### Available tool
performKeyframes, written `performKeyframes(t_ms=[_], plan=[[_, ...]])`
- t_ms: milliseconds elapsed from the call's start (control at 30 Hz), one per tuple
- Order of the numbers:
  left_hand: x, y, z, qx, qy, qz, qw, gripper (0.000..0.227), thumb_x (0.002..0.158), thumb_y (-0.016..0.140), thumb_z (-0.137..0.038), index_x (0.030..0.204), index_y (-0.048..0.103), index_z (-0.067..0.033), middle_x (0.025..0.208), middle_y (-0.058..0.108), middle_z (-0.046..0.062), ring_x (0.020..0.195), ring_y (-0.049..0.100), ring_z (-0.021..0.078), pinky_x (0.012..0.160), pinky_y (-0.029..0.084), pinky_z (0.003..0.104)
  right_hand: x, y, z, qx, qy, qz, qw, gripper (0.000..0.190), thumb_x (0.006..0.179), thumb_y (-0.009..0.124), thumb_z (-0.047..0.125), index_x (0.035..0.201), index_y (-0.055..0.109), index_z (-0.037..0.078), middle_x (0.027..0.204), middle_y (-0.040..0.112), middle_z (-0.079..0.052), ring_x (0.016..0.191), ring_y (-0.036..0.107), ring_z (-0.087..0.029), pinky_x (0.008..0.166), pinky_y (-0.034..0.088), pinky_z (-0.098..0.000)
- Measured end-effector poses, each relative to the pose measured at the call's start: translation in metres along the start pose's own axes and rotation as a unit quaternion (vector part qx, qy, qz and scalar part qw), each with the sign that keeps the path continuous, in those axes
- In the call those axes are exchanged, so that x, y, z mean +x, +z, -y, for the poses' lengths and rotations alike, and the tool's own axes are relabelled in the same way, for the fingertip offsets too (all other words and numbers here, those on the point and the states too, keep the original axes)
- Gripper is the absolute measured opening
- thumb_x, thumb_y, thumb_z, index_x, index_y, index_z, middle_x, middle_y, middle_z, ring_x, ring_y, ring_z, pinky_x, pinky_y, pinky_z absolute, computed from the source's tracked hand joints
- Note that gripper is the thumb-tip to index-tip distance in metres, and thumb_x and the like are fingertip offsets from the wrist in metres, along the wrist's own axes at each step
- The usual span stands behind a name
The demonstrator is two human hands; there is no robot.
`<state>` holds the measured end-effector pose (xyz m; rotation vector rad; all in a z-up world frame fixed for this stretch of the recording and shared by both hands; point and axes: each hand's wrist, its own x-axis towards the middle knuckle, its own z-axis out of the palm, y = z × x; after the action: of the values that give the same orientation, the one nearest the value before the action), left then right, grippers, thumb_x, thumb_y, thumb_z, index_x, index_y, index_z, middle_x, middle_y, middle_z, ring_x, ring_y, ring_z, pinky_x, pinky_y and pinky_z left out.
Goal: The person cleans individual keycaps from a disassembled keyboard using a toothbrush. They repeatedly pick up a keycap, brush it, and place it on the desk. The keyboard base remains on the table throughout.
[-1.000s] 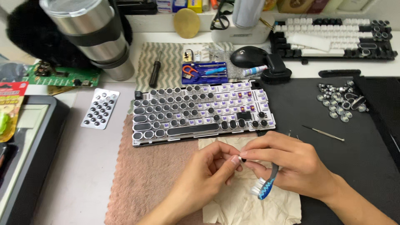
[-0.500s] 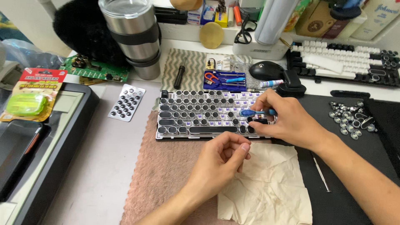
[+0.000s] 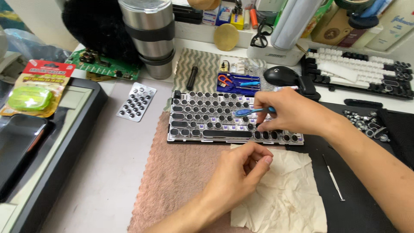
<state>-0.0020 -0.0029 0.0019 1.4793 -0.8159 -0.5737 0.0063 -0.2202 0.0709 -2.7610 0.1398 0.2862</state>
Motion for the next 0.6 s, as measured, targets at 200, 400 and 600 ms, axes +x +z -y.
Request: performKeyframes(t_ms=[200,400,600], plan=[[0.001,-0.001,-0.002,0.000,-0.003,-0.001,1.000,0.006,0.098,0.068,-0.016,0.097,0.073,-0.0127,0.079,0.072,-0.004,0.061,0.057,0.0052,0.057,0.048,0.023,0.005,-0.010,0.015,-0.008,0.035,0.036,0.999,0.035,0.072,0.092,0.013,0.073,0.057,0.014,0.075,0.083,0.008,0.073,0.070,-0.006,0.070,0.048,-0.0273],[0.001,-0.001,0.004,0.023,0.016,0.006,1.000,0.005,0.098,0.067,-0.016,0.097,0.072,-0.0133,0.075,0.068,-0.005,0.060,0.053,0.0061,0.057,0.047,0.024,0.008,-0.007,0.013,-0.007,0.056,0.028,0.998,0.035,0.068,0.094,0.015,0.068,0.059,0.015,0.071,0.081,0.009,0.068,0.062,-0.005,0.068,0.045,-0.0267],[0.002,-0.001,0.006,0.039,0.017,0.012,0.999,0.006,0.097,0.067,-0.017,0.095,0.072,-0.0133,0.076,0.071,-0.005,0.060,0.056,0.0062,0.057,0.049,0.024,0.005,-0.005,0.006,0.035,0.057,0.003,0.998,0.031,0.065,0.098,0.019,0.070,0.067,0.018,0.071,0.080,0.010,0.069,0.062,-0.005,0.068,0.044,-0.0255]])
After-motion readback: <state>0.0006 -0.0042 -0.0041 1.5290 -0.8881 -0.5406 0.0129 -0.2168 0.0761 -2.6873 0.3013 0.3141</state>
